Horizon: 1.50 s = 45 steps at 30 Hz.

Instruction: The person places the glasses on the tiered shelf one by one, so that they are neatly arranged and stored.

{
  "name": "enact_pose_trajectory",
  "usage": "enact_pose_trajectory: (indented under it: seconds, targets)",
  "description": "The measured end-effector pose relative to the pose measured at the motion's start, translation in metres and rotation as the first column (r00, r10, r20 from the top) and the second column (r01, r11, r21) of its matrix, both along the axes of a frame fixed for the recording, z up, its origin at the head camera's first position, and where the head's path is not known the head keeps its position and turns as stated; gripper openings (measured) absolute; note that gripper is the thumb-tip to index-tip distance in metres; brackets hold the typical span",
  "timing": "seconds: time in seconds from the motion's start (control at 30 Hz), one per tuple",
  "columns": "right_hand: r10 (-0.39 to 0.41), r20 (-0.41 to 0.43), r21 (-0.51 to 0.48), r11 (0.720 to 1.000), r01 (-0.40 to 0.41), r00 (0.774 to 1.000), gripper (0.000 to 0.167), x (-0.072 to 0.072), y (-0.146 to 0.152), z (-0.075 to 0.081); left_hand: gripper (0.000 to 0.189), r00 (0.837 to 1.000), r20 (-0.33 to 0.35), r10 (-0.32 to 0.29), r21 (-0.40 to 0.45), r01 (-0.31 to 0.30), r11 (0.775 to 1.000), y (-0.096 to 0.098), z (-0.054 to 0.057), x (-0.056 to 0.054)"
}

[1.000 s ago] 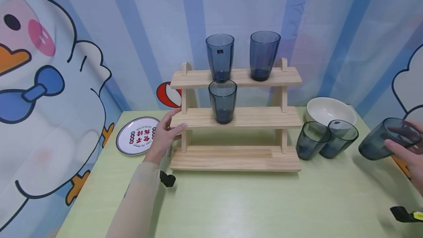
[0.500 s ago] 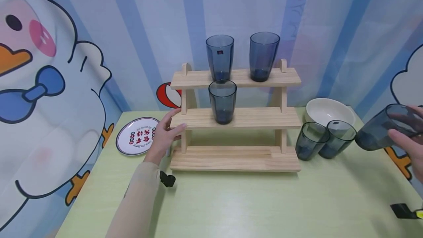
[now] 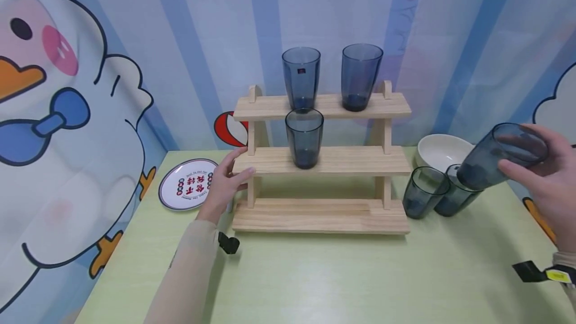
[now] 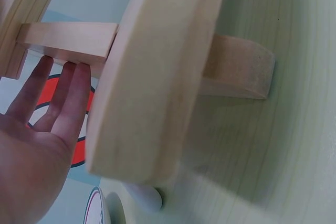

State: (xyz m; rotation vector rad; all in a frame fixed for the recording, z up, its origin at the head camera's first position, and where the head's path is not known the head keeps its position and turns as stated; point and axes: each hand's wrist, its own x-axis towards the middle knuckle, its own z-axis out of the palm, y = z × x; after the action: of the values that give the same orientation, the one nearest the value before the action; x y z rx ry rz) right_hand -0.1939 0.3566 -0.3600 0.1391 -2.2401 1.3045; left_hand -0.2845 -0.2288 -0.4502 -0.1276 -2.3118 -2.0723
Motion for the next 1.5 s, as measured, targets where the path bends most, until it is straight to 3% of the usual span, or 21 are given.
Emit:
enact_pose_trajectory:
  seconds: [0.3, 0.53, 0.73, 0.9, 1.1, 1.3, 1.5]
  targets:
    - [0.145, -0.003, -0.042, 0.989, -0.145, 0.989, 0.075, -0.015, -0.034, 0.016, 0.061, 1.0, 0.002, 0.012, -0.003, -0.012, 1.0, 0.001, 0.001, 0.0]
    - [0.274, 0.016, -0.155, 0.951, -0.268, 0.962, 0.074, -0.022, -0.059, 0.023, 0.061, 1.0, 0.005, 0.007, -0.003, -0.007, 1.0, 0.0, 0.0, 0.0]
    - [0.269, 0.101, -0.095, 0.961, -0.26, 0.958, 0.073, -0.03, -0.078, 0.028, 0.061, 1.0, 0.001, 0.003, -0.006, -0.003, 1.0, 0.001, 0.0, 0.0]
    - [0.343, 0.077, -0.163, 0.931, -0.327, 0.936, 0.071, -0.038, -0.095, 0.032, 0.062, 1.0, 0.003, 0.003, -0.012, -0.003, 1.0, 0.0, 0.0, 0.0]
    - [0.358, 0.049, -0.149, 0.926, -0.348, 0.932, 0.069, -0.051, -0.116, 0.033, 0.062, 1.0, 0.008, 0.007, -0.009, -0.007, 1.0, 0.0, 0.0, 0.0]
    - [0.409, 0.048, -0.206, 0.897, -0.392, 0.911, 0.07, -0.062, -0.134, 0.031, 0.061, 1.0, 0.007, 0.007, 0.0, -0.007, 1.0, 0.001, 0.0, 0.0]
    - [0.398, 0.11, -0.176, 0.91, -0.376, 0.911, 0.071, -0.069, -0.149, 0.029, 0.062, 1.0, 0.011, 0.011, -0.016, -0.011, 1.0, 0.001, 0.001, 0.001]
